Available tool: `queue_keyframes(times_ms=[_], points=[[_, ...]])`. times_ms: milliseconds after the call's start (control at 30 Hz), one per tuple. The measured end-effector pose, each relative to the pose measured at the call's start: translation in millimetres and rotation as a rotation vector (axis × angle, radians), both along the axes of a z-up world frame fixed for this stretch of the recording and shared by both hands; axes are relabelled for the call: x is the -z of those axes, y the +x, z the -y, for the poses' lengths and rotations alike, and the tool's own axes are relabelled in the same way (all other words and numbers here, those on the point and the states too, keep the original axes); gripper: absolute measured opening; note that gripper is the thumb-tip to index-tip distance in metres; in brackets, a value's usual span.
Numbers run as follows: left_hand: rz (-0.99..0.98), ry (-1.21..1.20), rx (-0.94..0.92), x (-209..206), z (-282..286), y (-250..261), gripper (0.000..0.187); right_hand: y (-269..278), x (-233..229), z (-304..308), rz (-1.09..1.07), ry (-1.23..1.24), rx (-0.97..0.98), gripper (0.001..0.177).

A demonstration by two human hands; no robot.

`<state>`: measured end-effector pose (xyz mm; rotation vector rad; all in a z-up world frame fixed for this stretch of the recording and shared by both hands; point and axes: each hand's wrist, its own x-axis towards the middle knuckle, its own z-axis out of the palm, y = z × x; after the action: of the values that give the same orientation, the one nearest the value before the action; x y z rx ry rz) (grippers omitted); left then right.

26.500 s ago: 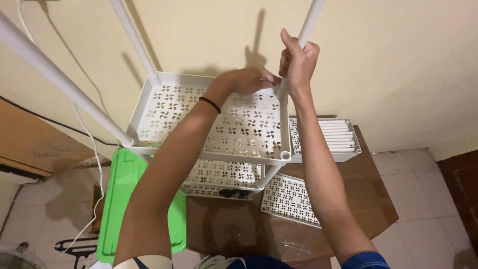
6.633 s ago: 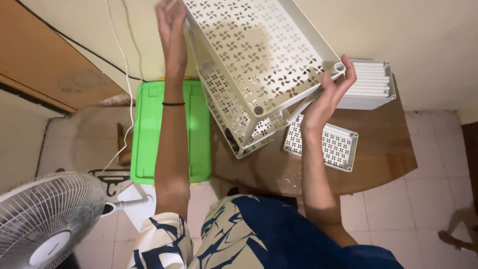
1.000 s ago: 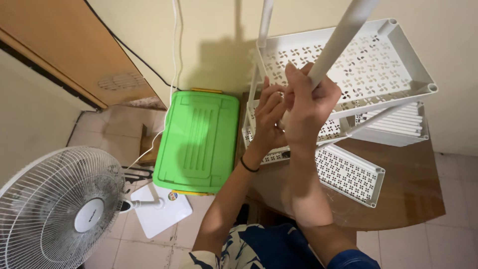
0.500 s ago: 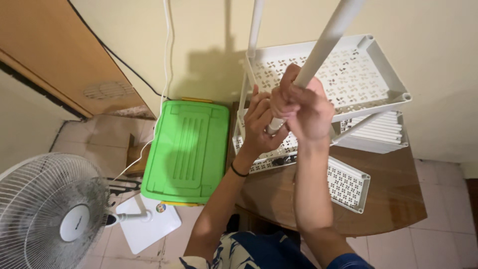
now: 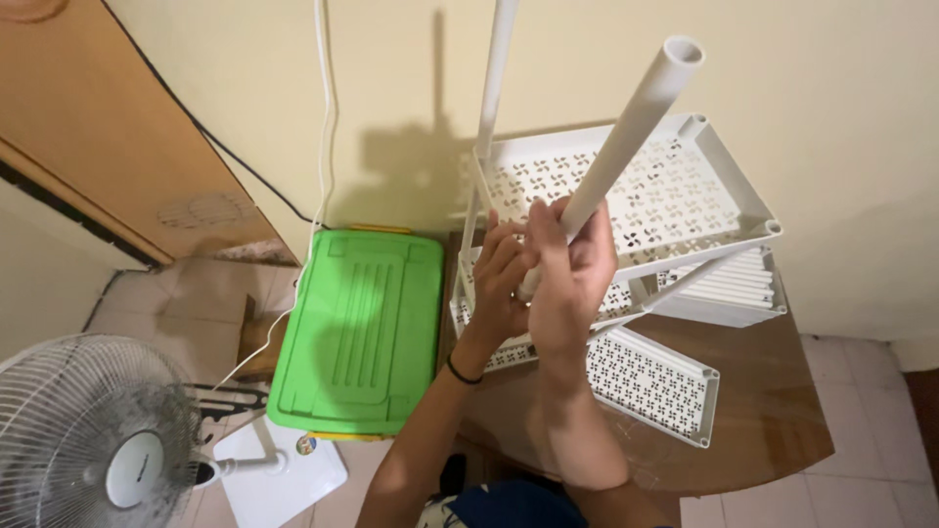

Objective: The person assembles a white plastic shelving unit by inserting vertical poles into corner sockets and placing perforated trays onto the frame. The person repeatedly inserts and removes poles and trays to fit them into place.

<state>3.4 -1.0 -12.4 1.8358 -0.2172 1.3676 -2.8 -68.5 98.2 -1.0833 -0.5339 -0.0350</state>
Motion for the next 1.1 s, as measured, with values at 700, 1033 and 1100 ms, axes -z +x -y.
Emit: queue_keyframes(times_ms=[700,1033,1100], points=[[0.026,0.011,-0.023,8,-3,-1,0.026,90,23,14,-0.005,0.178,-1.136,0.03],[0.011,0.011,-0.028,8,-5,0,0.03,11,5,5,0.093,-0.081,-0.006,0.013],[0.025,0.013,-0.046,10,-4,2,0.022,-7,-3,3,0.111,-0.109,0.159,0.026]])
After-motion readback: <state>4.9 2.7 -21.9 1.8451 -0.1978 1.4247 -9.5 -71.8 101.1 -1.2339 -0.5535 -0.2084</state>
